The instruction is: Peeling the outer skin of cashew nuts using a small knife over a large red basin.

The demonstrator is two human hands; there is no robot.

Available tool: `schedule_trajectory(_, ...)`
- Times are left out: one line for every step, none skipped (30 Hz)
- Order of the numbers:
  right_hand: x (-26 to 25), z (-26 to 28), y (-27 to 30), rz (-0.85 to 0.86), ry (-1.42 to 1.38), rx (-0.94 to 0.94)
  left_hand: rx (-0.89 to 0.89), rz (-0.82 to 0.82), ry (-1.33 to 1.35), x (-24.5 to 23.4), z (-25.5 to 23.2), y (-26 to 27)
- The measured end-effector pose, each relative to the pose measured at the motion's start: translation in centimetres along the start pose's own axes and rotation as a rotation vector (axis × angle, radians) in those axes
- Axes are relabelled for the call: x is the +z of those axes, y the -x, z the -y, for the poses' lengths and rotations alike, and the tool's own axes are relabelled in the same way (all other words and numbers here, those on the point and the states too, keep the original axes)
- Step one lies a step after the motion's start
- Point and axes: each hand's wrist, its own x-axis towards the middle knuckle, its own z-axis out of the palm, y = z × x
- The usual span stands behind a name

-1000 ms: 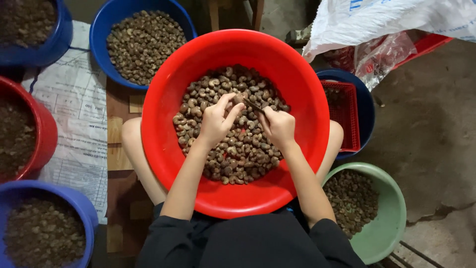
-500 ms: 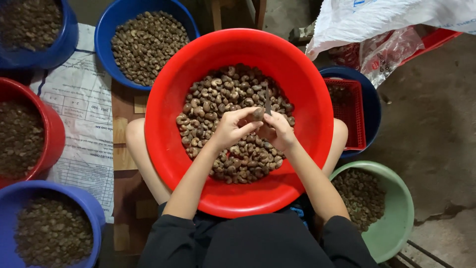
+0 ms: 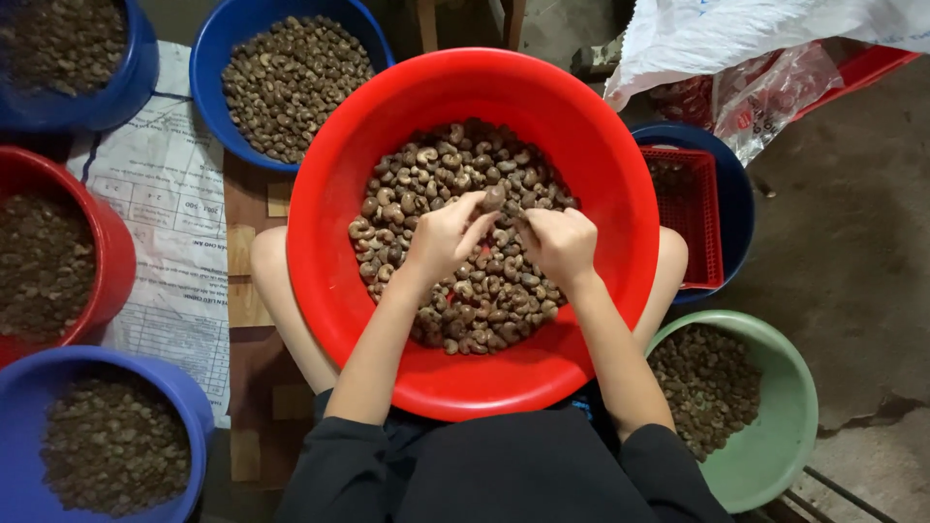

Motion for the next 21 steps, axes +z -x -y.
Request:
schedule_trajectory(-0.1,-0.2,0.0,0.004,-0.003,-0.001,-0.005,-0.001,0.0,0.4,0.9,0.3)
schedule_trajectory(-0.1,-0.6,-0.2,0.015,0.068,0.009,0.055,-0.027,-0.135,0.7,1.9,0.4)
schedule_trajectory(-0.1,-0.9,-0.4,0.027,0.14,0.018,0.116,-0.052,-0.271,1.0,2.9,0.5)
schedule_trajectory(-0.1,-1.0,-0.3,0.028,0.137,0.015,0.113,-0.055,-0.272,1.4,3.5,0.6)
schedule_trajectory(-0.1,-1.1,-0.1,0.023,0.146,0.034,0.135,-0.053,-0.331,1.9,4.0,0.8)
schedule_trajectory(0.0,-1.2,0.0,0.015,0.16,0.06,0.165,-0.044,-0.388,2.3,4.7,0.8)
schedule_trajectory(0.1,-0.9,-0.2,0.012,0.163,0.064,0.17,-0.041,-0.387,2.1,4.1,0.5)
schedule_trajectory(0.1,-0.5,-0.3,0.029,0.091,0.039,0.175,-0.037,-0.404,2.1,3.4,0.6)
schedule_trajectory(0.0,-0.1,-0.3,0.047,0.019,0.014,0.18,-0.034,-0.42,2.1,2.7,0.7)
schedule_trajectory(0.1,-0.7,-0.1,0.044,0.021,0.018,0.185,-0.031,-0.42,1.4,2.2,0.5)
schedule_trajectory(0.2,-1.2,0.0,0.032,0.112,0.037,0.121,-0.015,-0.301,0.8,1.6,0.3)
schedule_trajectory(0.1,-1.8,0.1,0.023,0.2,0.052,0.052,-0.004,-0.182,0.1,0.9,0.2)
schedule_trajectory(0.0,-1.3,0.0,0.023,0.2,0.051,0.052,-0.005,-0.182,0.2,0.3,0.2)
schedule_trajectory(-0.3,-0.9,-0.1,-0.015,0.105,0.041,-0.026,0.0,0.018,0.2,-0.4,0.0)
schedule_trajectory(-0.5,-0.4,-0.1,-0.052,0.011,0.03,-0.103,0.006,0.217,0.3,-1.0,-0.1)
schedule_trajectory(0.0,-0.8,0.2,-0.05,0.006,0.028,-0.108,0.003,0.215,0.1,-1.2,-0.1)
schedule_trajectory(0.5,-1.1,0.5,-0.006,0.089,0.042,-0.157,0.002,0.326,0.0,-1.3,-0.1)
schedule_trajectory(0.9,-1.6,0.7,0.032,0.181,0.061,-0.197,0.009,0.438,-0.2,-1.5,-0.5)
schedule_trajectory(0.6,-1.6,0.5,0.028,0.185,0.063,-0.193,0.012,0.439,0.0,-1.5,-0.5)
schedule_trajectory(0.5,-1.5,0.4,0.01,0.146,0.076,-0.226,0.025,0.487,0.1,-1.3,-0.4)
schedule_trajectory(0.3,-1.4,0.4,-0.008,0.107,0.088,-0.259,0.037,0.536,0.3,-1.2,-0.3)
